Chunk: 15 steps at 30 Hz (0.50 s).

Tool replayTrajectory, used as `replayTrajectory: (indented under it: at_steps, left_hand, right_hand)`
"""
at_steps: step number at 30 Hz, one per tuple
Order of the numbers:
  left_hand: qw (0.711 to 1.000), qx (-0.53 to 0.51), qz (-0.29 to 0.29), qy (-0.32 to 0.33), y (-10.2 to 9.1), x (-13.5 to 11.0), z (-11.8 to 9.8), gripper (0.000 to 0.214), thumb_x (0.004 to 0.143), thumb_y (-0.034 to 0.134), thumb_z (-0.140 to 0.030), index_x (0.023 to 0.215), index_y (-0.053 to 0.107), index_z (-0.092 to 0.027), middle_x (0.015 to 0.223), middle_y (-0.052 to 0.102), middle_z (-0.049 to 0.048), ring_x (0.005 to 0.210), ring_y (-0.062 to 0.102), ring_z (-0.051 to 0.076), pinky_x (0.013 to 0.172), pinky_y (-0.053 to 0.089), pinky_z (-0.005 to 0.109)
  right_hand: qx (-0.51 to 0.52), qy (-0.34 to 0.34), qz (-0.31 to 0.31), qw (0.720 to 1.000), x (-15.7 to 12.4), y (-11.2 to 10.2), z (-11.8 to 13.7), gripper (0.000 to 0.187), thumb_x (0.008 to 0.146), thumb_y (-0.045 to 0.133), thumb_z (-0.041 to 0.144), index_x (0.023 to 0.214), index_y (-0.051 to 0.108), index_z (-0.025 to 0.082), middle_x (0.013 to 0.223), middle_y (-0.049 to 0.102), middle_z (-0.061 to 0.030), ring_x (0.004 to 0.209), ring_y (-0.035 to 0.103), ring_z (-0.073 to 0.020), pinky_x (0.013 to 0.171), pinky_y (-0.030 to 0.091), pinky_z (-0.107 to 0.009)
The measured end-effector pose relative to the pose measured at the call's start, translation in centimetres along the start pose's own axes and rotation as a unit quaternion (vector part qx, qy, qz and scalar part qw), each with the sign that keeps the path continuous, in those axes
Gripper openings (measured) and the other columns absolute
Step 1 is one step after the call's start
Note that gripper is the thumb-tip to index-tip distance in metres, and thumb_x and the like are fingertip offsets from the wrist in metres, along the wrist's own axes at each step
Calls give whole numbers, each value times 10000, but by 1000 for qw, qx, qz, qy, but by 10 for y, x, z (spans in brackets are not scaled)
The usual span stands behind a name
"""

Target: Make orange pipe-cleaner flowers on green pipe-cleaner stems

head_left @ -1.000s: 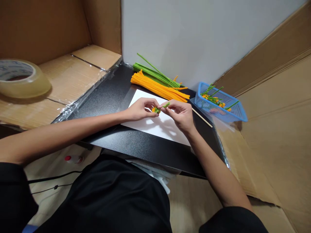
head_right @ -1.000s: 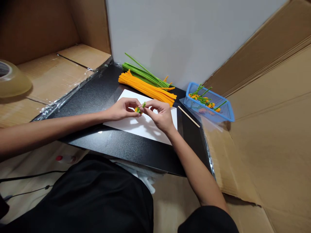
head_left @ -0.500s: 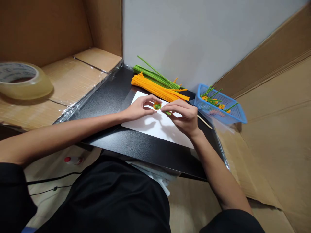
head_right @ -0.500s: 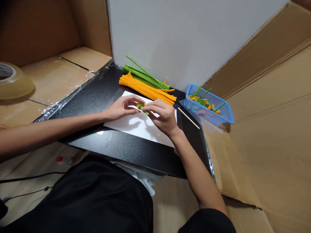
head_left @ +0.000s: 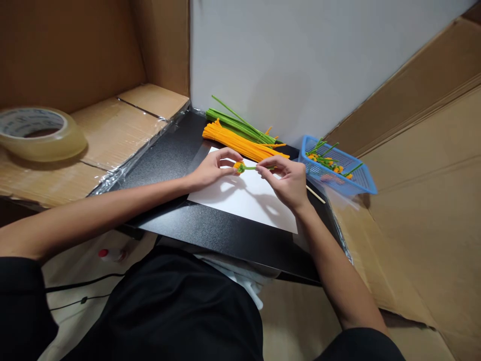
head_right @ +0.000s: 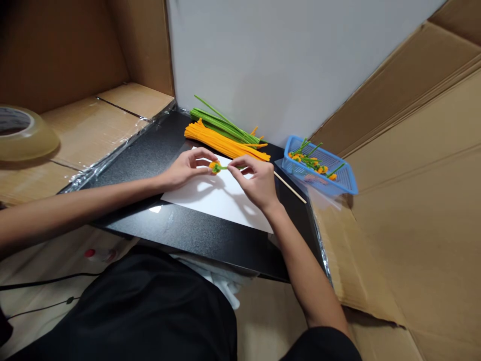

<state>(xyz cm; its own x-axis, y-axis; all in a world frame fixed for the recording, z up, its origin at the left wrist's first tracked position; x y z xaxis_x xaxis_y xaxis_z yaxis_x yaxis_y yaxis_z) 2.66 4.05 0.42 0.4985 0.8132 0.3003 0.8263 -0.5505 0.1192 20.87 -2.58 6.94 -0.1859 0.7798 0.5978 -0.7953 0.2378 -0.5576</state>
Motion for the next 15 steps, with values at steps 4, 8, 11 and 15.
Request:
replayTrajectory:
  at_steps: [4, 8, 11, 15]
  left_hand:
    - [999, 13, -21, 34, -5, 3, 1, 332, 646, 814, -163, 927, 638, -142, 1030, 671, 53, 1028, 663, 191, 978, 510, 394]
    - [998, 19, -20, 49, -8, 4, 2, 333, 648, 802, -148, 936, 636, -149, 1029, 673, 46, 1027, 655, 177, 1022, 476, 405]
    - [999, 16, -17, 47, -7, 4, 2, 351, 644, 824, -173, 943, 641, -151, 1040, 678, 51, 1033, 656, 183, 1015, 480, 398]
    - [1000, -6, -12, 25, -4, 3, 2, 349, 694, 837, -276, 952, 640, -149, 1015, 682, 57, 1000, 665, 188, 938, 515, 370]
  right_hand:
    - [-11, -18, 16, 1000, 1, -2, -1, 65, 844, 694, 204, 869, 752, 189, 834, 781, -23, 717, 733, -160, 703, 615, -298]
    - [-83, -128, 23, 988, -3, -1, 5, 105, 880, 663, 173, 924, 754, 201, 865, 799, -31, 732, 749, -166, 692, 609, -285]
    - [-160, -215, 39, 963, -7, 2, 11, 154, 916, 624, 158, 983, 753, 210, 901, 804, -51, 792, 762, -188, 741, 618, -315]
    - [-208, -301, 84, 927, -13, 7, 17, 243, 942, 582, 118, 1112, 733, 202, 1022, 795, -87, 944, 754, -220, 835, 639, -371]
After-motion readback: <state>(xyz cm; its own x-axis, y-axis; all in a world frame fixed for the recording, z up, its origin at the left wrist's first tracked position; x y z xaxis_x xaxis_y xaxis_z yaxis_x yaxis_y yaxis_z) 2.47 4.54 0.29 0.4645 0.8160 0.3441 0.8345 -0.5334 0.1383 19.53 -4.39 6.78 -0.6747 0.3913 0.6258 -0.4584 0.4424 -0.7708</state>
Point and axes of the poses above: each hand's wrist, its own x-axis towards the middle knuckle, its own y-axis out of the palm, z = x × y, the point moved 4 cm from there along x, towards the middle knuckle
